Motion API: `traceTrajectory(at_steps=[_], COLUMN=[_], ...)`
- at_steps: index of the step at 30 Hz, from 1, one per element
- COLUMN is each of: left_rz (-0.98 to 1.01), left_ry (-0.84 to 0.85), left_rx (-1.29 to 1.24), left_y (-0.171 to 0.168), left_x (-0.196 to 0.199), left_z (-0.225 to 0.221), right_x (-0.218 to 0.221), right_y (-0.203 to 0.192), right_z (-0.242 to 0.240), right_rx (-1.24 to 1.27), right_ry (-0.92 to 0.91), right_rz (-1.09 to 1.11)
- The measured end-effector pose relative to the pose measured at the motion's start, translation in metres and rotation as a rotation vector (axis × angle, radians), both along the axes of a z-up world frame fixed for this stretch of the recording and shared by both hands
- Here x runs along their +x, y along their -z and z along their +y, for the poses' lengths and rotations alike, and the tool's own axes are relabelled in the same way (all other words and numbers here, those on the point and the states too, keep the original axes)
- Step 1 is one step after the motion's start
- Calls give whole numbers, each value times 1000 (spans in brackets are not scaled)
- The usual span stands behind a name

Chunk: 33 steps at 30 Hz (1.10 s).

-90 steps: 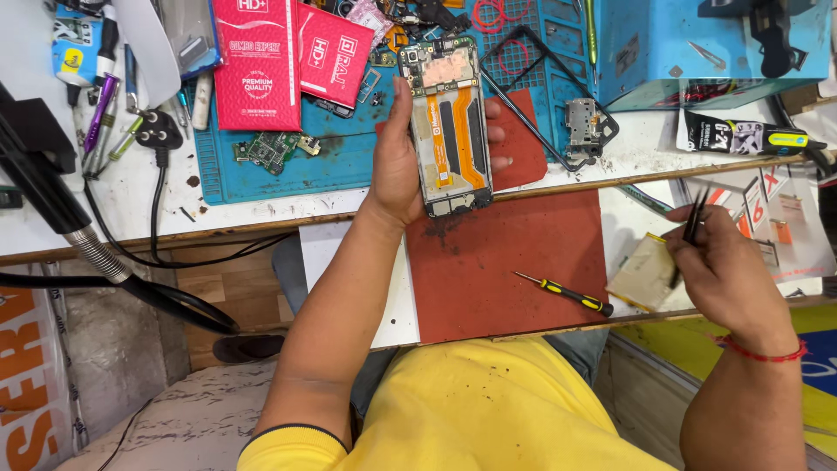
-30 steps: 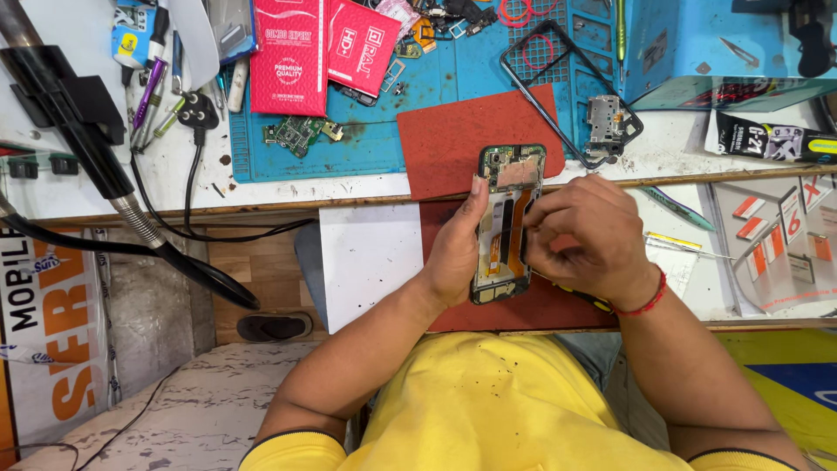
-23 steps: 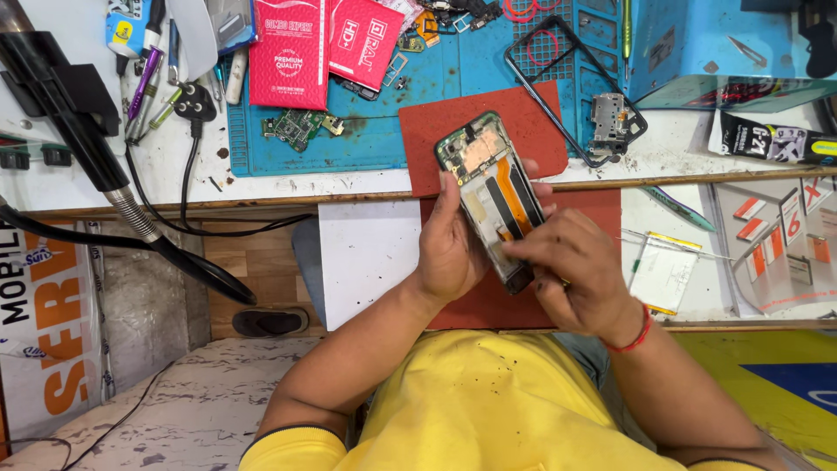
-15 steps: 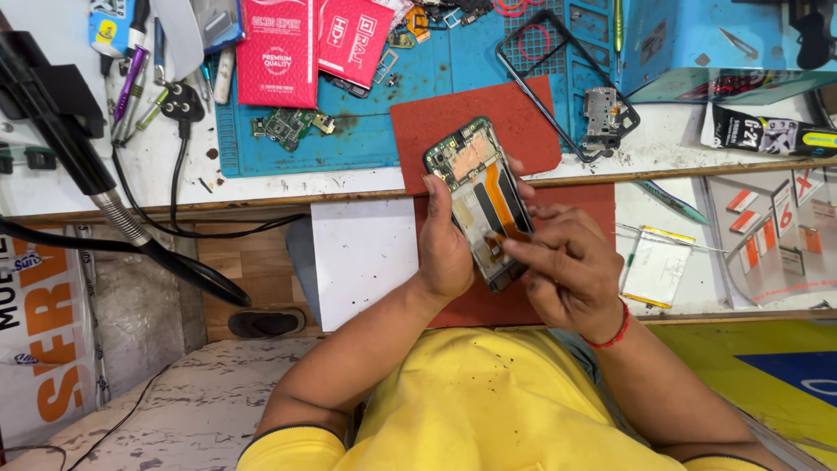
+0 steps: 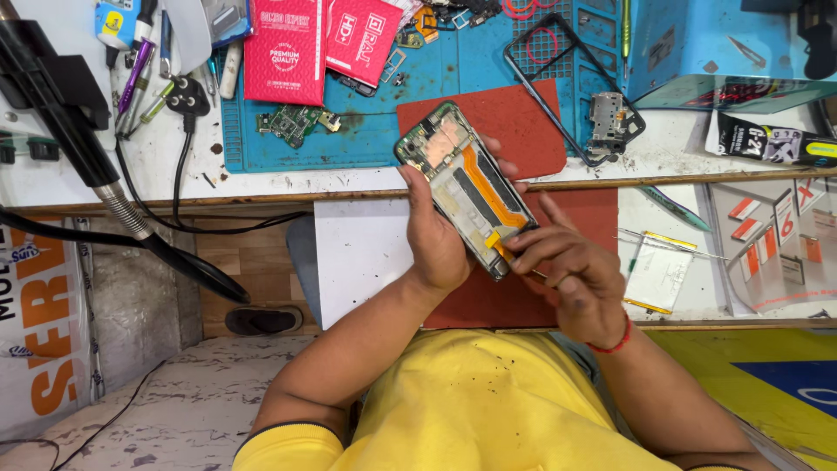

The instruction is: The person uses a screwdriver to remove screws from the internal chassis of a mobile phone, pries open the rear case using a tool and their fingers, and removes the battery by disconnecting its cable and pulling it from the frame.

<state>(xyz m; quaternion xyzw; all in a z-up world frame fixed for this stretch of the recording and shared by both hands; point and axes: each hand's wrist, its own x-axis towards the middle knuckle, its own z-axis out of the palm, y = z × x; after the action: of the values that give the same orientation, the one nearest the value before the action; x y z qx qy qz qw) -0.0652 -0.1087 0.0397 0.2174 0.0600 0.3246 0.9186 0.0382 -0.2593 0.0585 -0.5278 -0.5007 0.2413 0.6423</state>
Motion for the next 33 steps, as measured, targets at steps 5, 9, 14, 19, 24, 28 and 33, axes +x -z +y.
traceTrajectory(at_steps=[5, 9, 14, 19, 24, 28, 33], left_rz=[6, 9, 88, 105, 134, 131, 85], left_ry=[46, 36, 58, 247, 487, 522, 418], left_rx=[-24, 3, 60, 190, 528, 468, 415], left_y=[-4, -3, 9, 20, 5, 4, 9], left_x=[8, 10, 11, 4, -16, -14, -5], left_z=[-3, -1, 0, 17, 48, 49, 44], right_x=[-5, -7, 8, 23, 34, 37, 36], right_y=[-3, -10, -15, -14, -18, -18, -31], right_z=[15, 26, 23, 19, 12, 11, 11], right_rx=[-146, -141, -252, -283, -318, -288, -302], right_ry=[259, 268, 127, 1, -31, -71, -39], right_rz=[-622, -500, -498, -372, -352, -309, -327])
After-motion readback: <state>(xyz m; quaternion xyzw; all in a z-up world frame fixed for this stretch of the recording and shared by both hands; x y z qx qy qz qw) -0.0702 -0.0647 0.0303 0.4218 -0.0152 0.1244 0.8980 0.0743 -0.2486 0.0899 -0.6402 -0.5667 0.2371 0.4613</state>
